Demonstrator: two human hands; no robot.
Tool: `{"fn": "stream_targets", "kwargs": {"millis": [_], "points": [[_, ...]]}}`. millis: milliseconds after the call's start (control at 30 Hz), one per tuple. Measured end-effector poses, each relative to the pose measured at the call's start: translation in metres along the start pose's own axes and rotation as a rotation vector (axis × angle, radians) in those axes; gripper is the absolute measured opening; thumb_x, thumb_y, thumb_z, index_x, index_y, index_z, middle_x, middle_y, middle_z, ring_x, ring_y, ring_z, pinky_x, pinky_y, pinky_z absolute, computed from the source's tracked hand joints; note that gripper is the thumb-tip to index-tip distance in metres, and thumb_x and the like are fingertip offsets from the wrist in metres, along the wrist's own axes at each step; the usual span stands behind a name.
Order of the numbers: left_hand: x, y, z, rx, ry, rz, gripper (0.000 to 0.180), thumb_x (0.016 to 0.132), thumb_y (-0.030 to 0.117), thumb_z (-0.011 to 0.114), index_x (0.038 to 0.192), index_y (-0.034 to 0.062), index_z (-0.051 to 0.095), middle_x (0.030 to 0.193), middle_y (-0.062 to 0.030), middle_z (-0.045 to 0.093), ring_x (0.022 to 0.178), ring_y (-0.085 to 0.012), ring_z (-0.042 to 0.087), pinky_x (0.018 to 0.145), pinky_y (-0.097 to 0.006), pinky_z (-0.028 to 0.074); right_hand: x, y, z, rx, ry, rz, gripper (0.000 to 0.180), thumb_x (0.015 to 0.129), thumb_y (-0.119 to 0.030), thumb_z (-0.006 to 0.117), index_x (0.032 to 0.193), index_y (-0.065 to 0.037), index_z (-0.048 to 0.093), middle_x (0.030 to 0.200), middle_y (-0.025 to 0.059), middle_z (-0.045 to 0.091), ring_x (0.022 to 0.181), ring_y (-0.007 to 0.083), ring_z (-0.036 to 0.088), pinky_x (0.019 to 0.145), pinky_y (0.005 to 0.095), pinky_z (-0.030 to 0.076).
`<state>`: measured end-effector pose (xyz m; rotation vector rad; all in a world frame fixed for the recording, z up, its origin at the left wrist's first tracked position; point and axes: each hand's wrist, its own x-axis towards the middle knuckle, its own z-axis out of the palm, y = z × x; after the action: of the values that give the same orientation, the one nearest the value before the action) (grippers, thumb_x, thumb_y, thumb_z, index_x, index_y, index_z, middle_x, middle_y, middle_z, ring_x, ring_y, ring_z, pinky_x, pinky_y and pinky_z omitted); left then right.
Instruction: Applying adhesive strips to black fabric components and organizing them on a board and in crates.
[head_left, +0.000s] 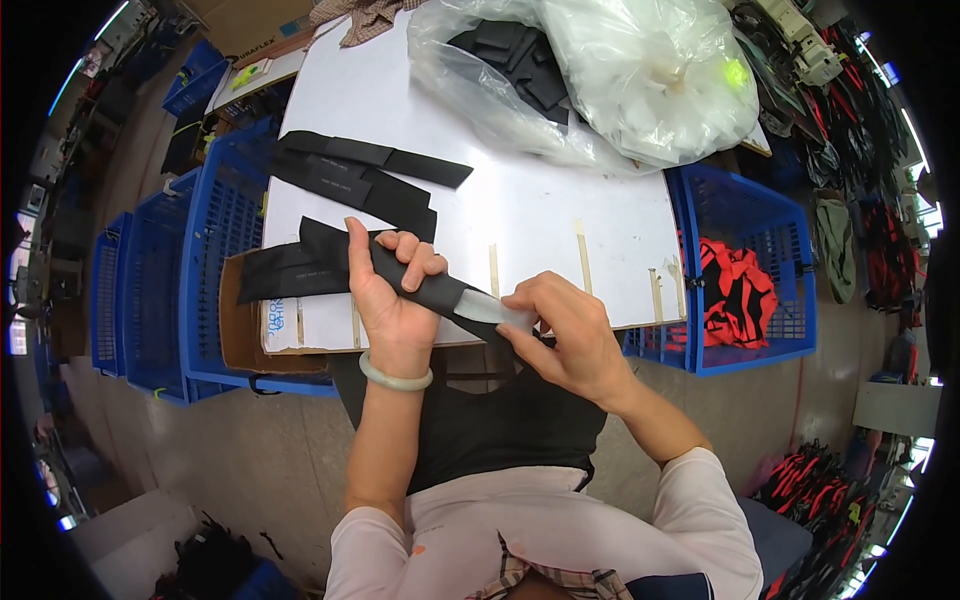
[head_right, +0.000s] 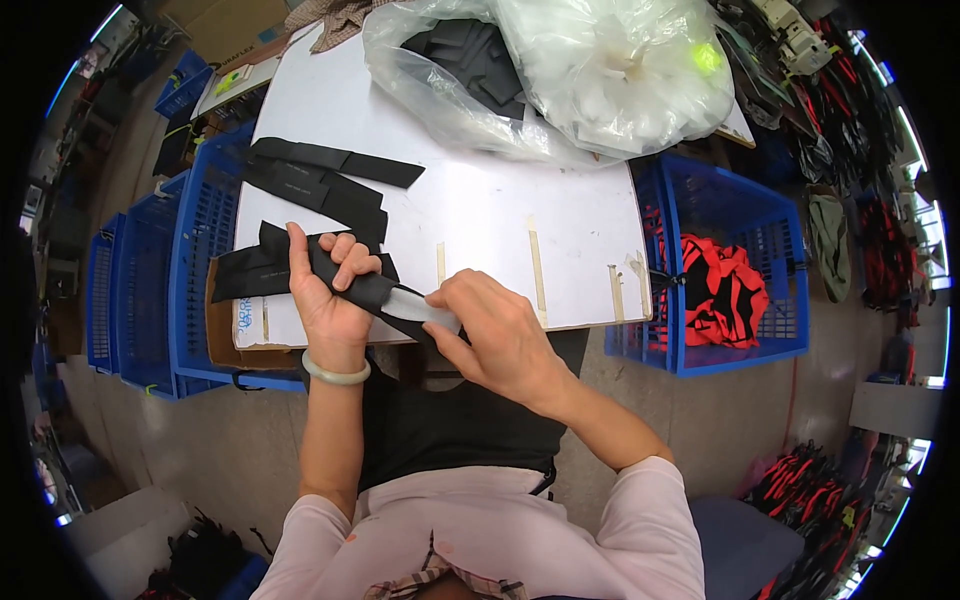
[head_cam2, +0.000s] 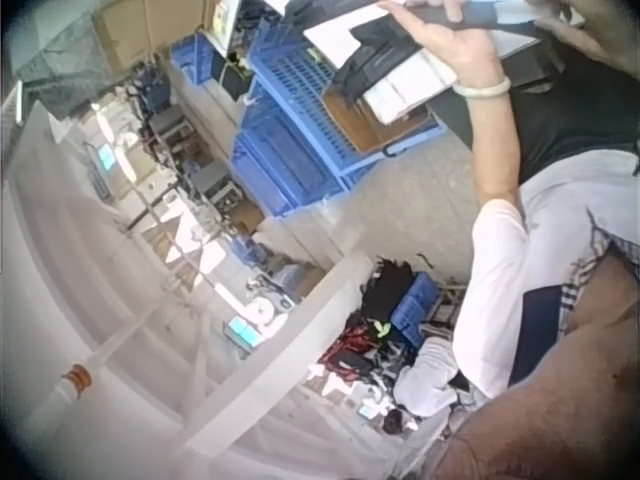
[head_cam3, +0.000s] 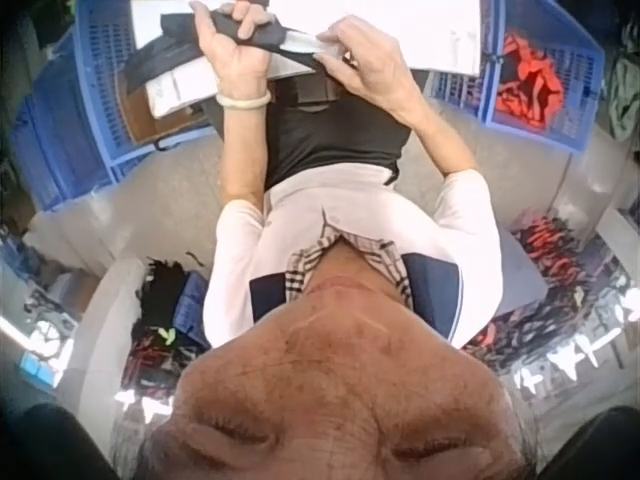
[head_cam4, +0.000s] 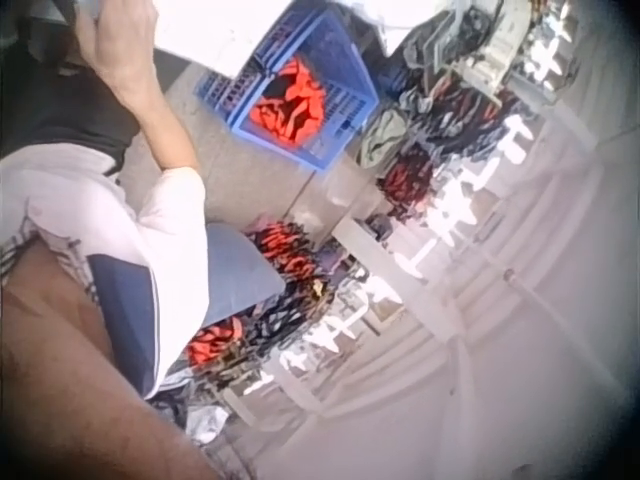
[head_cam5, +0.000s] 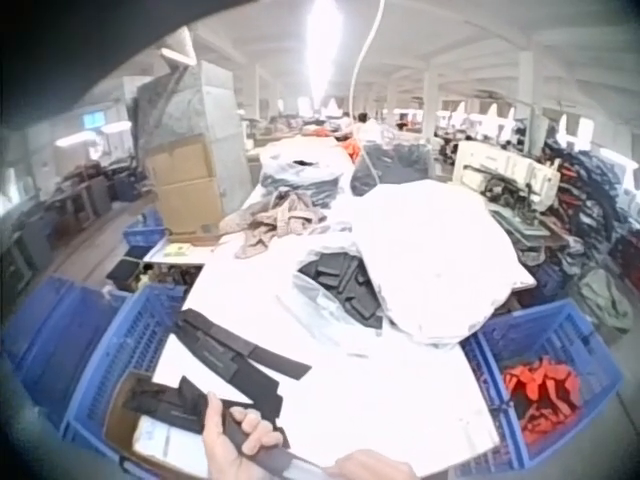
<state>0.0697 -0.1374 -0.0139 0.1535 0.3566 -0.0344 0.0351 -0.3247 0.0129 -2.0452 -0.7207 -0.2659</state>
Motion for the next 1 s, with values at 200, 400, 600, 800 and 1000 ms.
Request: {"fn": "stream_targets", "kwargs": {"millis": [200,400,600,800,1000], "points": [[-0.004,-0.012,0.004,0.031,-0.041,-0.025,0.045,0.092,0.048,0.056,0.068,0.0115,0.049,0.061,0.0004,0.038,0.044,-0.0108,0.031,0.051,-0.026,0.036,0.008,0.0,0.019,0.093,0.018,-0.092,0.023,0.071,0.004,0.074,0.086,0.001,0.057,0.079,0.0099,0.06,0.06,0.019,0.058,0.049,0.0285,0.047],[-0.003,-0.004,0.006,-0.047,-0.041,-0.033,0.044,0.092,0.048,0.056,0.07,0.0112,0.049,0.062,0.0005,0.038,0.044,-0.0107,0.032,0.051,-0.026,0.035,0.005,0.006,0.016,0.034,0.079,-0.194,0.02,0.07,0.002,0.076,0.084,0.001,0.061,0.09,0.0121,0.062,0.065,0.0188,0.06,0.055,0.0275,0.049],[-0.007,-0.018,0.005,0.037,-0.015,-0.083,0.043,0.093,0.047,0.054,0.072,0.0111,0.048,0.062,0.0006,0.037,0.045,-0.0105,0.032,0.051,-0.027,0.035,0.006,0.012,0.032,0.061,0.188,-0.192,0.019,0.071,-0.005,0.075,0.087,-0.003,0.065,0.09,0.0097,0.059,0.073,0.0226,0.06,0.058,0.0301,0.051],[-0.007,-0.006,0.006,-0.018,-0.084,-0.057,0.042,0.094,0.047,0.054,0.072,0.011,0.048,0.063,0.0003,0.039,0.045,-0.0103,0.033,0.05,-0.026,0.035,0.002,0.009,0.029,-0.153,0.029,-0.187,0.03,0.076,-0.034,0.072,0.099,-0.016,0.068,0.094,0.007,0.056,0.079,0.0216,0.055,0.066,0.0327,0.047],[-0.009,-0.014,0.013,-0.001,-0.038,-0.037,0.042,0.094,0.043,0.055,0.073,0.0097,0.043,0.063,0.0012,0.032,0.045,-0.0088,0.029,0.048,-0.023,0.032,0.001,0.014,0.031,-0.174,-0.07,-0.156,0.038,0.078,-0.043,0.068,0.105,-0.016,0.066,0.089,0.0067,0.054,0.077,0.0212,0.053,0.065,0.0323,0.042]]}}
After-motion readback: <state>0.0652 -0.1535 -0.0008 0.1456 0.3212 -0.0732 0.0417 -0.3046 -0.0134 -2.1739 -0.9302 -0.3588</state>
